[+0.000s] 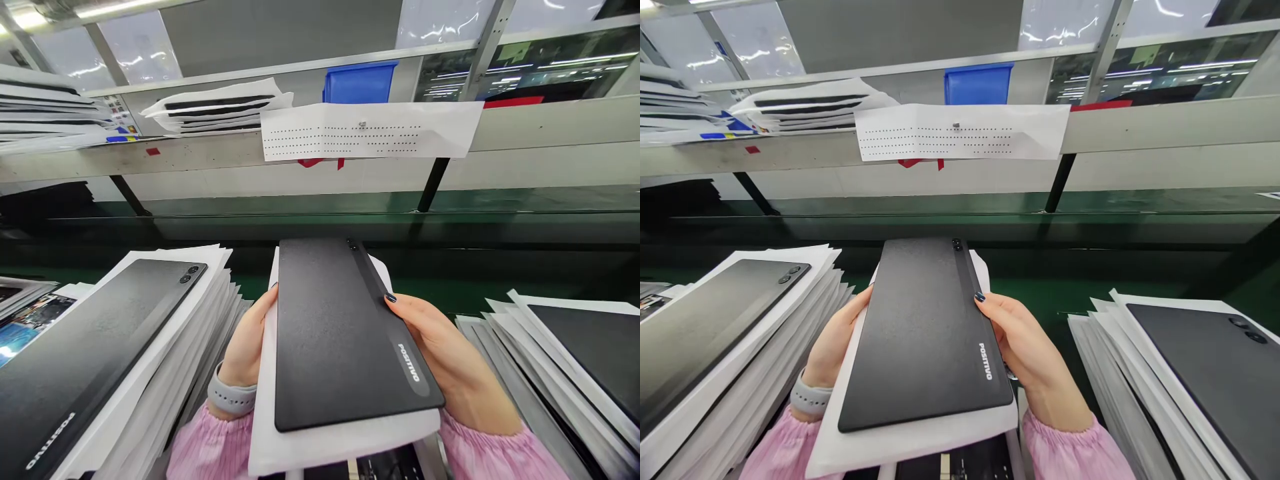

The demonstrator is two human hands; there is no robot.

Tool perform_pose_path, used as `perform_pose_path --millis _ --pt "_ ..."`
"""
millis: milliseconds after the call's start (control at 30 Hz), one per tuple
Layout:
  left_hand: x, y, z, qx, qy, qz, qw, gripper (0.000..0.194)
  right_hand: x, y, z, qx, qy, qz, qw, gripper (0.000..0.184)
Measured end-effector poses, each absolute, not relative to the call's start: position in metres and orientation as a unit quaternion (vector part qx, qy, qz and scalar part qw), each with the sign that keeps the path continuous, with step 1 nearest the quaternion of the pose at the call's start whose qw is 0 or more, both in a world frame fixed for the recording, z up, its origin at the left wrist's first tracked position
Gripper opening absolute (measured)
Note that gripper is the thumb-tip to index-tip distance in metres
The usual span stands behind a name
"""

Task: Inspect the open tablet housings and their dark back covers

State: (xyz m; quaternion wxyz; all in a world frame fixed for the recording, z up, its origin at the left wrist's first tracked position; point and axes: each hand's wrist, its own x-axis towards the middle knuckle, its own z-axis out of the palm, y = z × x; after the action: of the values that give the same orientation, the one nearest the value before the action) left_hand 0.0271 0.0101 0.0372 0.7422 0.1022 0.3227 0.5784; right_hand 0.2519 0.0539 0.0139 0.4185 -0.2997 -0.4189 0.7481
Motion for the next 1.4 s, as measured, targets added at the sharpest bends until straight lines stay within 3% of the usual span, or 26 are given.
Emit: perform_pose_path --millis 333,467,700,867,1000,1100,1400 --pt "0.019 0.008 0.029 0.149 0.396 0.574 0.701 0.034 0.254 0.064 0.004 -0.311 -0.453 0.736 0.395 0.034" --pt "0.022 0.009 0.032 0.139 0.413 0.563 0.703 0.032 0.252 0.068 -0.002 -0.342 -0.421 0.723 0.428 0.04" --pt "0.025 0.016 0.035 0.131 0.434 0.597 0.662 0.029 0.238 0.07 -0.003 -0.337 -0.335 0.752 0.456 0.022" --pt "0.023 0.008 0.027 0.181 0.421 0.606 0.651 0.018 0.241 0.083 -0.017 -0.33 -0.347 0.757 0.445 0.057" --pt "0.031 -0.003 0.021 0.301 0.347 0.611 0.645 0.036 0.234 0.093 -0.032 -0.25 -0.409 0.801 0.359 0.042" --pt "0.039 -0.007 0.019 0.325 0.344 0.597 0.648 0.039 0.223 0.095 -0.041 -0.24 -0.413 0.816 0.324 0.031" --pt "0.039 -0.005 0.015 0.352 0.378 0.568 0.641 0.049 0.219 0.094 -0.049 -0.23 -0.425 0.816 0.317 0.03"
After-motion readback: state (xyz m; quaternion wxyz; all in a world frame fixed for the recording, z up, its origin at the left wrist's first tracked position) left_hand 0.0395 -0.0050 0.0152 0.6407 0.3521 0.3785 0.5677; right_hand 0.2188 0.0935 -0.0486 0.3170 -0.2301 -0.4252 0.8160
